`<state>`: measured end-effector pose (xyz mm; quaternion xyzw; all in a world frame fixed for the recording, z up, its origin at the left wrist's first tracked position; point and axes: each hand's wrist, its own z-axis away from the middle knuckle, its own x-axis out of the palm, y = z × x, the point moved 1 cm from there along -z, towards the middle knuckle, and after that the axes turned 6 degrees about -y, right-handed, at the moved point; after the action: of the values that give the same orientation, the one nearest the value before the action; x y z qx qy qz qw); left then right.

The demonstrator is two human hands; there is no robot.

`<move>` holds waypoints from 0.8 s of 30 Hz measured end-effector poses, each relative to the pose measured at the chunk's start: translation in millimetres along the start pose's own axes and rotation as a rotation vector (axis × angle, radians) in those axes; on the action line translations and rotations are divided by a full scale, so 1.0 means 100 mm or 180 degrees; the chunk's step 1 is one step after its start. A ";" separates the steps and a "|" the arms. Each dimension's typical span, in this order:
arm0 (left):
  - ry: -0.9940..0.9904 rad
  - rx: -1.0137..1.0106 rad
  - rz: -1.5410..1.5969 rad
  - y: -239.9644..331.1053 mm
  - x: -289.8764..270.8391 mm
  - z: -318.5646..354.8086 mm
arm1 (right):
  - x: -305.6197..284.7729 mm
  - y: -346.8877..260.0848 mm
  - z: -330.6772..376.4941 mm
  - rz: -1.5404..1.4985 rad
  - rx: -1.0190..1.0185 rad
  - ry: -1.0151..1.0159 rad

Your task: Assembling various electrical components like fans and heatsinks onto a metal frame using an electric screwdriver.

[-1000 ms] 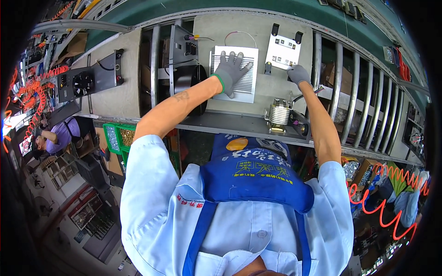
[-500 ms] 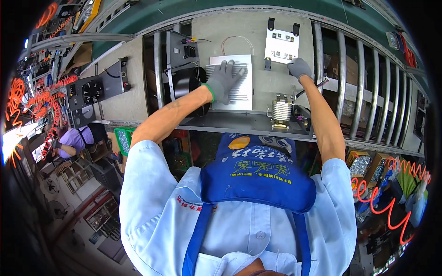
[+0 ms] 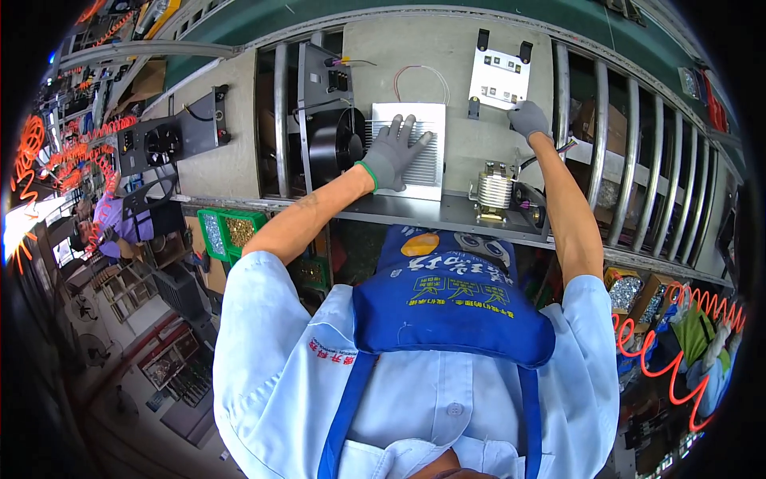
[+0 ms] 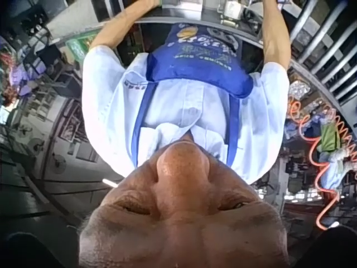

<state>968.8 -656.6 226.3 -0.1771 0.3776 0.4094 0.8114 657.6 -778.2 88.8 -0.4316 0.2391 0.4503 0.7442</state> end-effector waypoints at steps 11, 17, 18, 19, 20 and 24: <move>0.2179 -0.0622 0.2481 -0.31 -0.03 0.68 | 0.13 -0.10 0.12 0.0663 0.0000 -0.0526; 0.1829 -0.0331 0.2569 0.21 0.12 0.89 | 0.19 -0.14 0.26 0.0718 0.0049 -0.0734; 0.1824 -0.0300 0.2573 0.27 0.15 0.90 | 0.15 -0.16 0.31 0.0709 0.0128 -0.0819; 0.1730 -0.0279 0.2673 0.31 0.19 0.90 | 0.08 -0.18 0.36 0.0682 0.0153 -0.0734; 0.1817 -0.0172 0.2637 0.32 0.21 0.87 | 0.01 -0.21 0.41 0.0739 0.0159 -0.0789; 0.0803 -0.0081 0.2509 0.22 0.30 0.73 | -0.31 -0.31 0.72 0.0876 0.0036 -0.0766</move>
<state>996.8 -584.3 251.4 -0.0777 0.5079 0.6686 0.5376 667.5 -737.2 162.0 -0.3336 0.2077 0.5949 0.7012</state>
